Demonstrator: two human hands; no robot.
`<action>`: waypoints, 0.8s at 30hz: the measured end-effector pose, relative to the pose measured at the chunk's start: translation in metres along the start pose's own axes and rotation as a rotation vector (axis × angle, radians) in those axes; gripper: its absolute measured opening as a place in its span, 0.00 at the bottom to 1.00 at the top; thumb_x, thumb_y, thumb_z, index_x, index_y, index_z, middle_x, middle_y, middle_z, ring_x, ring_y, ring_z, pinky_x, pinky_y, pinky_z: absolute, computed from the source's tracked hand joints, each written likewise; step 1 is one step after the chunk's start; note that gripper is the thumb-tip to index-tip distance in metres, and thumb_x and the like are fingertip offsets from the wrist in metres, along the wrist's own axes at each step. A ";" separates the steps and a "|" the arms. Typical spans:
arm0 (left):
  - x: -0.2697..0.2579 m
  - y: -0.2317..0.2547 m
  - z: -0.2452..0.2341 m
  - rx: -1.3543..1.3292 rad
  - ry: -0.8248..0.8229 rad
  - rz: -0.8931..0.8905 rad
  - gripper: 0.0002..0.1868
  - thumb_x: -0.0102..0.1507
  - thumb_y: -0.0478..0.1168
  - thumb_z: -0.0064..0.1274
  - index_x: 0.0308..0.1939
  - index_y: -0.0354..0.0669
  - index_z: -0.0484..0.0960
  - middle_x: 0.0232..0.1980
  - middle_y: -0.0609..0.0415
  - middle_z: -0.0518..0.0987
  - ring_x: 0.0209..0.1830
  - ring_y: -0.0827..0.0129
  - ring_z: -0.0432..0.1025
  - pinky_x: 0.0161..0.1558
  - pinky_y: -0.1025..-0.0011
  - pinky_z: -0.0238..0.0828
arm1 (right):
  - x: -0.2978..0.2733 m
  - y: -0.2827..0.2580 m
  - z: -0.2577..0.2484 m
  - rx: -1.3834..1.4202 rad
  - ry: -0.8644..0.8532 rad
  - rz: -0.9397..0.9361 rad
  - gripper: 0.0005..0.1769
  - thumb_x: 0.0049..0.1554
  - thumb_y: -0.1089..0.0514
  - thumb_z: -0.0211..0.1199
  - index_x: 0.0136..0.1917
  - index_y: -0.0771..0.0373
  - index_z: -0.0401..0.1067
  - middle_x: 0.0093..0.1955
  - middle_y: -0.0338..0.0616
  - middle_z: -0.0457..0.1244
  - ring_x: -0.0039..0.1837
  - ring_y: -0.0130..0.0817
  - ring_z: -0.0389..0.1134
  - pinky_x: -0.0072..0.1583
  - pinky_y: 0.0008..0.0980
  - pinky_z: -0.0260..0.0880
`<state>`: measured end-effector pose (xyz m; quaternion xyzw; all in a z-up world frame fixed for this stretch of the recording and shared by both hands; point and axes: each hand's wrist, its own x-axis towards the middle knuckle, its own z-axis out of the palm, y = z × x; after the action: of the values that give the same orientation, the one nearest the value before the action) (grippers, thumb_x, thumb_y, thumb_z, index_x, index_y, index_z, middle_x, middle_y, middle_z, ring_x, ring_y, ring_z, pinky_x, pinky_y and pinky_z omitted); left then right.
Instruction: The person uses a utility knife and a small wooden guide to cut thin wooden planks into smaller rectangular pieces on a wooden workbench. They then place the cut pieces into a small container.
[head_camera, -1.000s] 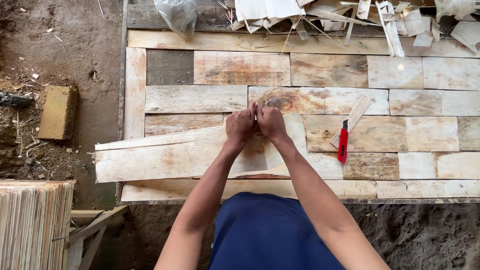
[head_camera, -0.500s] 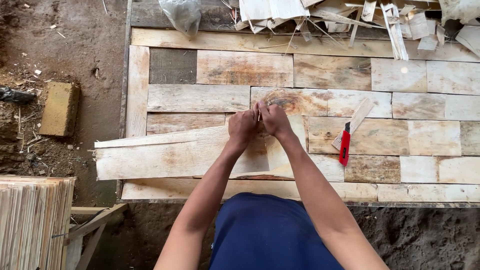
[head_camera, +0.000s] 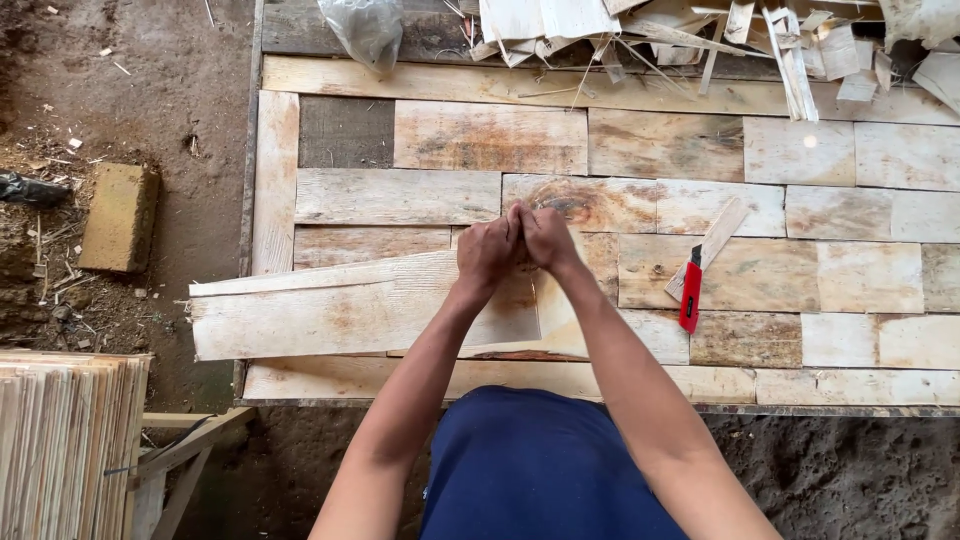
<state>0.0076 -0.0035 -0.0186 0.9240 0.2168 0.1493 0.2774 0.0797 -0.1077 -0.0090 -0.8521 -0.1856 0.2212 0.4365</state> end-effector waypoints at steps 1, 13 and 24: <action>0.000 -0.001 -0.003 0.002 -0.001 -0.001 0.34 0.71 0.60 0.36 0.17 0.45 0.78 0.15 0.38 0.74 0.23 0.38 0.77 0.28 0.45 0.74 | -0.008 -0.015 -0.014 0.002 -0.001 0.001 0.36 0.67 0.40 0.48 0.32 0.69 0.77 0.32 0.61 0.65 0.42 0.58 0.69 0.47 0.50 0.66; 0.017 -0.008 -0.079 -0.141 -0.356 0.278 0.22 0.62 0.57 0.57 0.31 0.42 0.74 0.26 0.44 0.78 0.33 0.42 0.78 0.35 0.48 0.73 | -0.004 -0.018 -0.072 -0.529 -0.268 -0.198 0.12 0.47 0.52 0.78 0.44 0.53 0.80 0.48 0.39 0.72 0.60 0.43 0.71 0.67 0.45 0.61; 0.006 -0.046 -0.077 -0.143 -0.695 0.156 0.52 0.43 0.65 0.74 0.64 0.50 0.67 0.65 0.41 0.67 0.68 0.35 0.64 0.64 0.36 0.64 | 0.001 0.064 -0.035 -0.673 0.400 -0.702 0.15 0.42 0.62 0.78 0.33 0.48 0.73 0.39 0.26 0.63 0.52 0.28 0.65 0.63 0.33 0.58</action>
<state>-0.0319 0.0687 0.0172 0.9116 0.0273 -0.1381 0.3863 0.1072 -0.1658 -0.0434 -0.8572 -0.4338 -0.1772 0.2135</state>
